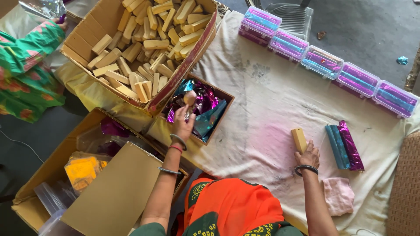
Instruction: The person picks up a wooden block from a basket and wipes it with a pink cloth. They then take a sheet of shiny purple foil, place the block on it, and wrap the block completely. Finally, the wrapped block is placed into a cardboard box.
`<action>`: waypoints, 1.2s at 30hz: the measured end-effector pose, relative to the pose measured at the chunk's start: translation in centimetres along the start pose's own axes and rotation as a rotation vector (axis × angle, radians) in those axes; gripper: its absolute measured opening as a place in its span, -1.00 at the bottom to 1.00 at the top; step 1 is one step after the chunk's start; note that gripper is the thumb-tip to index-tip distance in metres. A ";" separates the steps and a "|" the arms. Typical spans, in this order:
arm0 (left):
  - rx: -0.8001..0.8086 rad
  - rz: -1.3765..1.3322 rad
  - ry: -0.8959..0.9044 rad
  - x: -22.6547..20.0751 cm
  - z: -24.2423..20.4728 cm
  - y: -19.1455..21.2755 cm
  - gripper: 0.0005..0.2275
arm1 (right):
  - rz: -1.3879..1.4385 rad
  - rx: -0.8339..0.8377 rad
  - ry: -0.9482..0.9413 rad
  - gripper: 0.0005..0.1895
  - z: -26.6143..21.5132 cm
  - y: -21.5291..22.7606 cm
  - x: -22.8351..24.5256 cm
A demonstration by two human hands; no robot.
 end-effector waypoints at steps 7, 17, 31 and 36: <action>0.321 0.260 -0.155 -3.6 -3.4 -6.5 -0.43 | -0.022 -0.074 -0.111 0.06 -1.7 0.6 1.2; 0.614 0.678 -0.224 2.2 -9.7 -13.8 -0.26 | 0.235 -0.402 0.582 -0.27 -8.1 -0.2 19.8; 0.586 0.676 -0.170 1.2 -9.2 -12.7 -0.24 | 0.561 -0.102 0.873 -0.36 -15.2 6.2 37.8; 0.650 0.683 -0.147 0.0 -9.0 -12.6 -0.25 | 0.617 -0.059 0.839 -0.41 -13.5 5.2 37.2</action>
Point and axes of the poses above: each hand's wrist, its own z-axis towards the middle knuckle, its own y-axis out of the back of the hand, x = y × z, the point moved 8 cm from there along z, towards the middle knuckle
